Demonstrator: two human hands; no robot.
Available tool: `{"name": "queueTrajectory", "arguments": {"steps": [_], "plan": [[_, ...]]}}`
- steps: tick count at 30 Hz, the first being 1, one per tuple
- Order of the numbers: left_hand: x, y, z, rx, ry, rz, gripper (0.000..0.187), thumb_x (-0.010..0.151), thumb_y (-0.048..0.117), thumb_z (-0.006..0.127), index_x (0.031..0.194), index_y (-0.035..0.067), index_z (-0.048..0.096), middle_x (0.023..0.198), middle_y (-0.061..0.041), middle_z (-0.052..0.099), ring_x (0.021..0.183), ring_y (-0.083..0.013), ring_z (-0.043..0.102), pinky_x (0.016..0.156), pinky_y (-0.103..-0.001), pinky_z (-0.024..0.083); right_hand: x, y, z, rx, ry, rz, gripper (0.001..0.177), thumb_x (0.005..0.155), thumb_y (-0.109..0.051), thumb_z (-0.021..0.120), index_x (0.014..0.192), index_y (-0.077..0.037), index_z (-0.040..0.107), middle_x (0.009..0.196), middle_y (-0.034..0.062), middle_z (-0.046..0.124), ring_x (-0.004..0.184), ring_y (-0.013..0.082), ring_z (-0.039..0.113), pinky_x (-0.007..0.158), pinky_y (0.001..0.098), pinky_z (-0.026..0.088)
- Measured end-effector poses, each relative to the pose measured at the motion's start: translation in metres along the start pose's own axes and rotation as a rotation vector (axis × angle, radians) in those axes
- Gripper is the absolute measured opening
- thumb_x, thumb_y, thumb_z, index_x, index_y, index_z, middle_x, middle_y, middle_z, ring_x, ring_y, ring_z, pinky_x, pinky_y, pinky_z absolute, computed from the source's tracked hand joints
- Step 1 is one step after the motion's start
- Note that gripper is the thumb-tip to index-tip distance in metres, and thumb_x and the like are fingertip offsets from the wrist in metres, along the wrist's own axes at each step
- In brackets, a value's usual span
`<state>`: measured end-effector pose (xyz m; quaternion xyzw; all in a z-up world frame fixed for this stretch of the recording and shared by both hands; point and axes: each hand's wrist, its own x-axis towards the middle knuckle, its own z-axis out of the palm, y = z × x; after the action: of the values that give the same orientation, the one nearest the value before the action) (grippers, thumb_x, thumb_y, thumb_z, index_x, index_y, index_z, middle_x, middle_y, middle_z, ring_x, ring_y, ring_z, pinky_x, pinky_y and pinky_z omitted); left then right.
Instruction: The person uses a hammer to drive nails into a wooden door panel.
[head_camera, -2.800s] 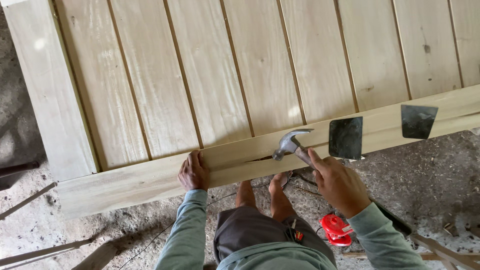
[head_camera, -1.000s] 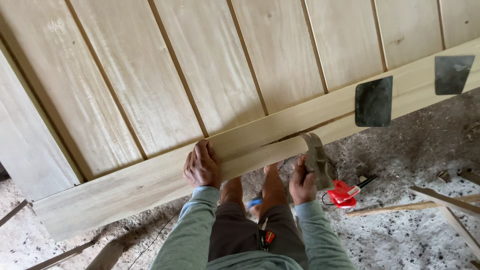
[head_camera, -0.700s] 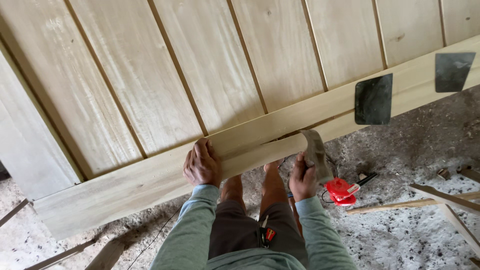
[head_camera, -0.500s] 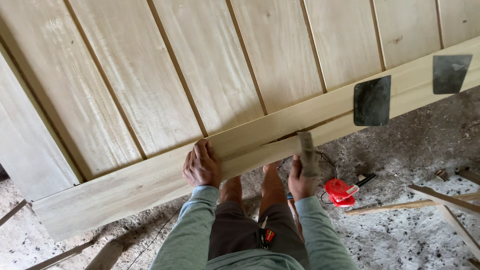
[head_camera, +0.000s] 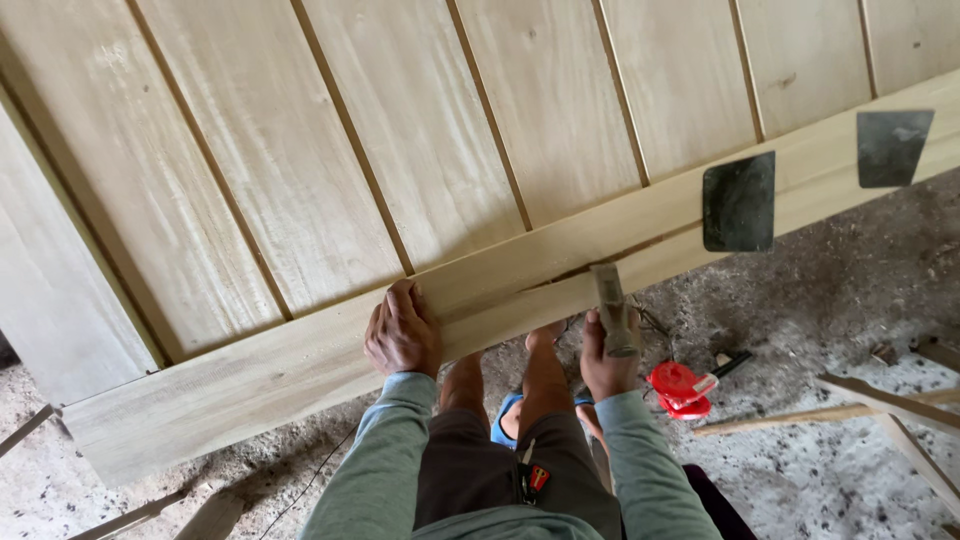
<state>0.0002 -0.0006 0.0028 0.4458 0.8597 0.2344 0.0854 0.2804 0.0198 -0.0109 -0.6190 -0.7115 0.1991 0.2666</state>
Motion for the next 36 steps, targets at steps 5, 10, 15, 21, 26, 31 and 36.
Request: {"name": "queueTrajectory", "arguments": {"steps": [5, 10, 15, 21, 26, 31, 36], "plan": [[0.001, 0.002, -0.002, -0.025, 0.025, 0.025, 0.007, 0.103, 0.021, 0.063, 0.1, 0.014, 0.063, 0.087, -0.008, 0.073, 0.078, -0.0306, 0.07, 0.067, -0.044, 0.055, -0.013, 0.032, 0.003, 0.292, -0.007, 0.262, 0.014, 0.106, -0.013, 0.059, 0.112, -0.002, 0.063, 0.094, 0.0056, 0.068, 0.08, 0.0165, 0.062, 0.07, 0.0329, 0.05], [0.001, 0.001, -0.002, -0.039, 0.037, 0.02, 0.007, 0.102, 0.021, 0.064, 0.098, 0.015, 0.063, 0.086, -0.008, 0.072, 0.078, -0.0307, 0.07, 0.068, -0.045, 0.055, -0.038, 0.063, 0.003, 0.617, 0.034, 0.32, 0.01, 0.112, -0.012, 0.058, 0.115, -0.003, 0.06, 0.094, 0.0046, 0.061, 0.083, 0.0141, 0.055, 0.074, 0.0304, 0.048], [0.001, -0.001, -0.001, -0.054, -0.01, 0.01, 0.008, 0.102, 0.022, 0.064, 0.099, 0.014, 0.063, 0.085, -0.008, 0.073, 0.077, -0.0292, 0.07, 0.066, -0.044, 0.055, -0.019, 0.045, 0.005, 0.31, -0.002, 0.122, 0.015, 0.11, -0.016, 0.057, 0.118, -0.004, 0.061, 0.099, 0.0073, 0.069, 0.088, 0.02, 0.068, 0.075, 0.035, 0.054], [-0.005, -0.01, 0.005, -0.05, 0.016, 0.044, 0.011, 0.1, 0.024, 0.065, 0.098, 0.014, 0.064, 0.081, -0.007, 0.073, 0.074, -0.028, 0.071, 0.062, -0.043, 0.055, 0.015, 0.0, -0.012, 0.092, -0.038, -0.016, 0.026, 0.106, -0.022, 0.06, 0.118, 0.0, 0.063, 0.097, 0.0167, 0.064, 0.079, 0.0229, 0.068, 0.064, 0.0381, 0.054], [-0.011, -0.006, 0.001, -0.258, -0.385, -0.224, 0.024, 0.108, 0.032, 0.052, 0.101, 0.014, 0.066, 0.073, -0.003, 0.07, 0.059, -0.0197, 0.064, 0.053, -0.039, 0.053, -0.002, -0.018, -0.042, 0.323, 0.015, 0.174, 0.022, 0.109, -0.024, 0.063, 0.11, -0.002, 0.065, 0.088, 0.0074, 0.07, 0.074, 0.0141, 0.068, 0.062, 0.0284, 0.053], [-0.066, 0.078, -0.072, -1.027, -0.924, -0.222, 0.044, 0.107, 0.039, 0.044, 0.117, 0.004, 0.068, 0.098, -0.005, 0.069, 0.079, -0.0147, 0.06, 0.07, -0.029, 0.054, -0.032, -0.084, -0.082, 0.776, -0.145, 0.435, 0.01, 0.093, -0.011, 0.072, 0.096, -0.006, 0.064, 0.101, 0.0027, 0.076, 0.065, 0.0051, 0.064, 0.052, 0.023, 0.051], [-0.098, 0.11, -0.077, -1.154, -1.026, -0.154, 0.051, 0.112, 0.039, 0.036, 0.112, 0.001, 0.07, 0.096, -0.016, 0.073, 0.085, -0.0203, 0.068, 0.075, -0.037, 0.056, -0.062, -0.114, -0.105, 0.434, -0.268, 0.439, 0.013, 0.084, -0.012, 0.079, 0.092, -0.002, 0.077, 0.073, 0.002, 0.078, 0.06, 0.0083, 0.071, 0.051, 0.0261, 0.055]]}}
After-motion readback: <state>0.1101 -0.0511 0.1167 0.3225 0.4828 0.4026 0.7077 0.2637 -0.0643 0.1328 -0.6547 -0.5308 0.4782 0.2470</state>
